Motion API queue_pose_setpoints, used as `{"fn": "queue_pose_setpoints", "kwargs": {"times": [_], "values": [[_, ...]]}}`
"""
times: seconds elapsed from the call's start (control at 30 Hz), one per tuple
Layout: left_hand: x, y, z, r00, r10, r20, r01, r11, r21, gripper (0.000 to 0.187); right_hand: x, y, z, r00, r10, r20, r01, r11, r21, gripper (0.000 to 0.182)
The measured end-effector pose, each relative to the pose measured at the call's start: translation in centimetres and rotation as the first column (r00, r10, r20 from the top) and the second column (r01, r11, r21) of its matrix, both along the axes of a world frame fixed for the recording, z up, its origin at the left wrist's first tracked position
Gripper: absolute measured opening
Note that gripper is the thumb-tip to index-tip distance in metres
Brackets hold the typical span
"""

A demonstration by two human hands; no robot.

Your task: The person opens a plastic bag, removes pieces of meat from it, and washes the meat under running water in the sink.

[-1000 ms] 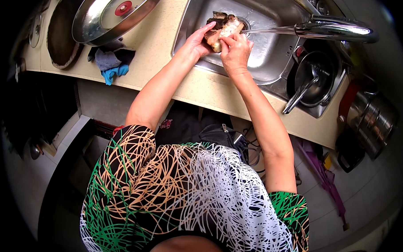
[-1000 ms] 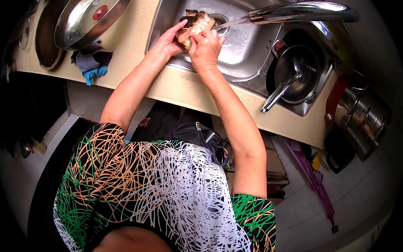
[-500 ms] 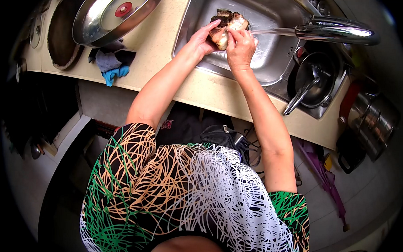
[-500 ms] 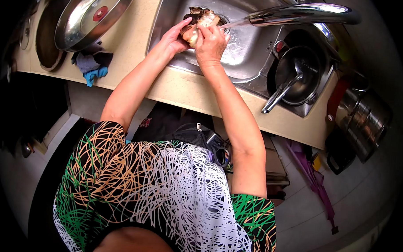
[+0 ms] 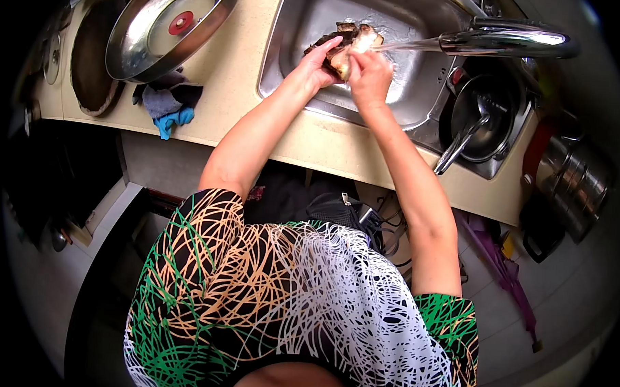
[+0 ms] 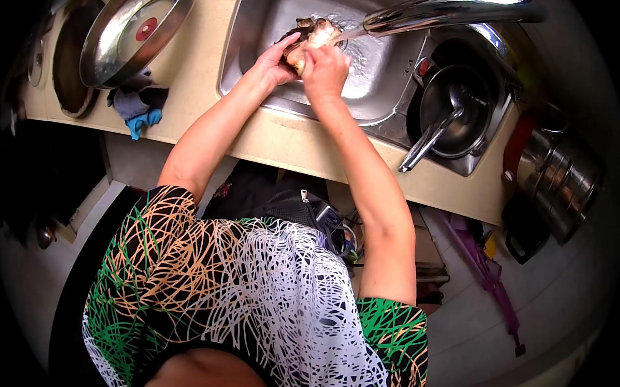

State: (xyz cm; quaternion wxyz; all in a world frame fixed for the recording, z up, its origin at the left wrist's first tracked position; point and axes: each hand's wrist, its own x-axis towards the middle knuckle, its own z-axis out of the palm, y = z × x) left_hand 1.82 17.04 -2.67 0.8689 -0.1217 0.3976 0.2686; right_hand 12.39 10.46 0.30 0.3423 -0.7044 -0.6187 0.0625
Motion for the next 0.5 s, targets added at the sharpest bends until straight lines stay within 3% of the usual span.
{"fn": "queue_pose_setpoints", "kwargs": {"times": [0.07,0.13,0.2,0.27,0.33,0.4,0.47,0.5], "values": [[0.2,0.1,0.1,0.999,0.039,-0.008,-0.039,0.999,0.016,0.033,0.3,-0.9,0.1,0.998,0.053,0.034,-0.050,0.996,-0.067,0.008],[0.4,0.3,-0.1,0.997,-0.057,0.051,0.055,0.998,0.044,0.034,0.6,-1.2,0.3,0.994,0.000,-0.107,-0.014,0.991,-0.135,0.007],[1.1,0.2,-0.7,0.998,-0.024,0.056,0.025,0.999,-0.021,0.036,1.4,-0.5,-0.1,0.989,0.020,-0.149,-0.036,0.993,-0.109,0.009],[1.4,0.1,-1.2,0.999,-0.005,0.054,0.008,0.999,-0.054,0.041,2.0,0.4,-1.3,0.953,-0.076,-0.293,0.043,0.992,-0.117,0.014],[1.7,-0.1,-1.2,0.999,0.001,0.053,0.002,0.999,-0.053,0.041,2.9,0.8,-1.3,0.951,-0.082,-0.297,0.048,0.991,-0.121,0.019],[1.9,-0.2,-1.2,0.998,0.006,0.063,-0.001,0.997,-0.081,0.041,3.8,1.6,-1.3,0.988,-0.095,-0.124,0.087,0.994,-0.065,0.026],[1.8,-0.4,-1.0,0.999,-0.008,0.039,0.012,0.994,-0.104,0.040,4.3,2.5,-1.4,0.988,-0.104,-0.111,0.100,0.994,-0.037,0.031],[1.7,-0.5,-0.8,1.000,-0.020,0.015,0.021,0.992,-0.128,0.039,4.1,2.9,-1.1,0.964,-0.192,-0.183,0.170,0.977,-0.129,0.032]]}}
